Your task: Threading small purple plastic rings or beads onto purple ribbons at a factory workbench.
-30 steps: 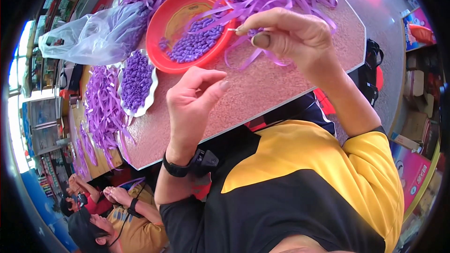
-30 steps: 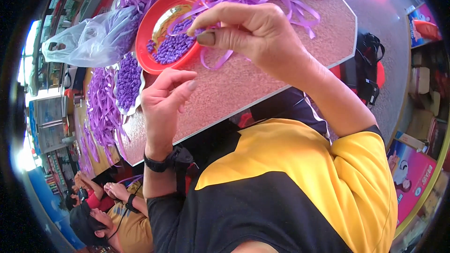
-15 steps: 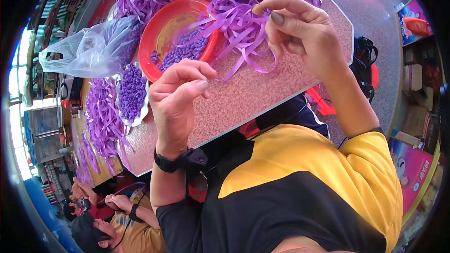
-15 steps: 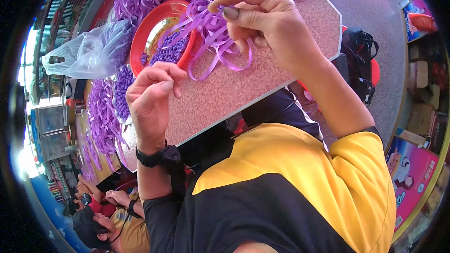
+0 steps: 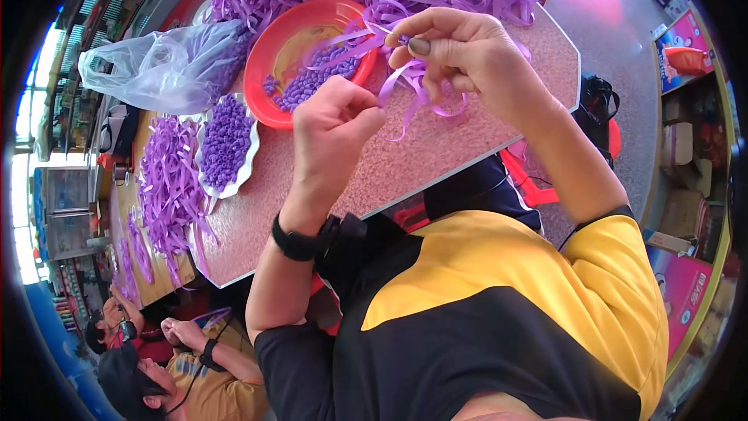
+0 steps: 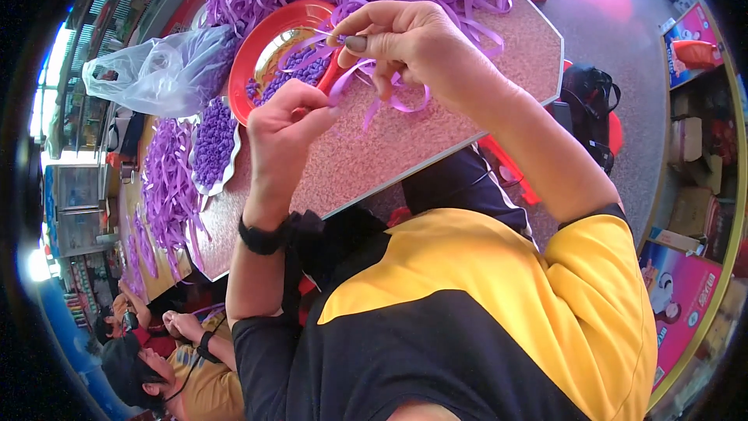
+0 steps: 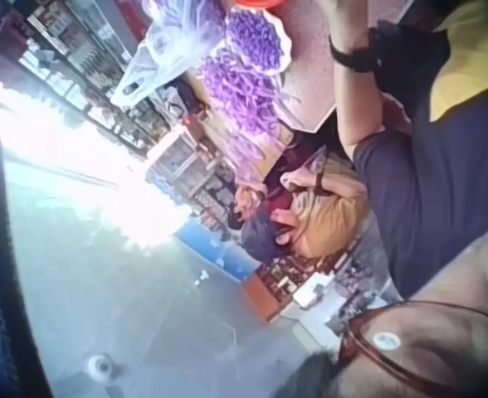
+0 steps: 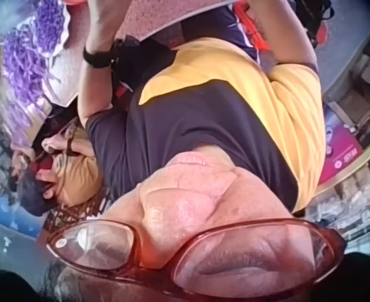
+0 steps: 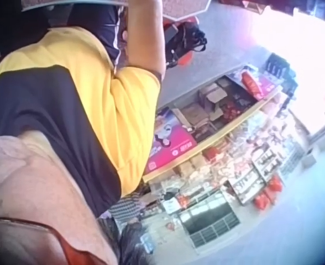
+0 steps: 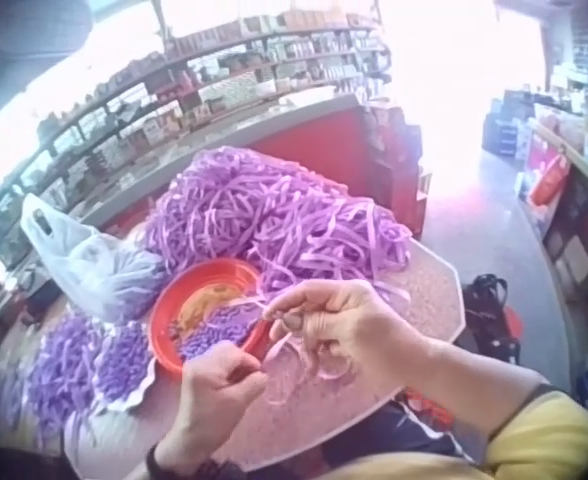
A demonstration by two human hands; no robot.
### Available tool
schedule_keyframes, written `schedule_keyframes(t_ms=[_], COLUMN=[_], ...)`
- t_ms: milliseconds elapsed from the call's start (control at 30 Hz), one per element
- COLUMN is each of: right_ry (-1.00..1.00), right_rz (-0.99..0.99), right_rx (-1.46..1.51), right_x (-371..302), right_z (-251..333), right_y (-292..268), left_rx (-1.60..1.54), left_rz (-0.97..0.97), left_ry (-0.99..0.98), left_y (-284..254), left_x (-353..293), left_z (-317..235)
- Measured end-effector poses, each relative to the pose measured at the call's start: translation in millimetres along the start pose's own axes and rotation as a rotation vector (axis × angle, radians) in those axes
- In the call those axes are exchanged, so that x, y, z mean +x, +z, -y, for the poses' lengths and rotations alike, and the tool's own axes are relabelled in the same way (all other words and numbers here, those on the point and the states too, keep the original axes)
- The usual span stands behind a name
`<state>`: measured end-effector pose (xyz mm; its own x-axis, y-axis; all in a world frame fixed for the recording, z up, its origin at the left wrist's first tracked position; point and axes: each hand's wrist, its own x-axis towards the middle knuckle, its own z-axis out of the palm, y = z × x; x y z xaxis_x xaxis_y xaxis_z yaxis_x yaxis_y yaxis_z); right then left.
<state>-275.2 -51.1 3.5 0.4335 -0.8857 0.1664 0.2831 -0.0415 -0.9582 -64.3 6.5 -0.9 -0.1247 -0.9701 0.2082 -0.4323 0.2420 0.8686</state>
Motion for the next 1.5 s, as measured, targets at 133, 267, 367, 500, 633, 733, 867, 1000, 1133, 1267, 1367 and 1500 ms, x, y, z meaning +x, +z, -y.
schedule_keyframes(t_ms=[133,267,367,500,633,733,867,1000,1133,1267,1367,1500], right_ry=[0.139,0.096,-0.003,0.049,0.167,0.168,0.091,-0.016,-0.103,0.040,-0.148,-0.404], right_rz=[0.162,0.263,0.202,0.199,0.338,0.329,0.208,0.251,0.307,0.453,0.295,0.294], right_rx=[-0.093,-0.054,-0.119,-0.091,-0.167,-0.099,-0.228,-0.481,-0.675,-0.724,-0.729,-0.873], right_x=[6.9,22.1,35.8,26.1,9.1,-2.7,-20.5,-36.0,-46.9,-55.6,-53.0,-21.7], right_z=[-3.0,-6.1,8.9,17.4,-20.6,-34.4,-29.0,-21.6,-7.6,3.4,0.1,14.9], right_y=[2.1,3.7,-1.3,19.5,56.7,57.7,54.5,41.5,30.0,18.2,16.6,37.0], left_rx=[-0.696,-1.288,-1.190,-1.359,-1.409,-1.505,-1.776,-1.815,-1.786,-1.684,-1.337,-1.122], left_rz=[0.058,0.197,0.019,-0.159,-0.221,-0.232,-0.140,-0.170,-0.213,-0.287,-0.369,-0.395], left_ry=[-0.129,-0.167,-0.066,-0.109,-0.031,-0.023,-0.082,-0.127,-0.130,-0.132,-0.180,-0.293], left_y=[-15.2,-39.5,-48.5,-51.2,-50.3,-58.8,-60.0,-65.8,-71.1,-75.1,-71.2,-52.4], left_x=[-13.8,-24.2,-40.3,-57.8,-66.6,-74.8,-84.0,-89.4,-92.5,-91.4,-92.3,-94.6], left_z=[-17.1,-3.1,5.7,11.5,17.1,38.3,48.6,60.2,69.4,73.4,62.0,40.2])
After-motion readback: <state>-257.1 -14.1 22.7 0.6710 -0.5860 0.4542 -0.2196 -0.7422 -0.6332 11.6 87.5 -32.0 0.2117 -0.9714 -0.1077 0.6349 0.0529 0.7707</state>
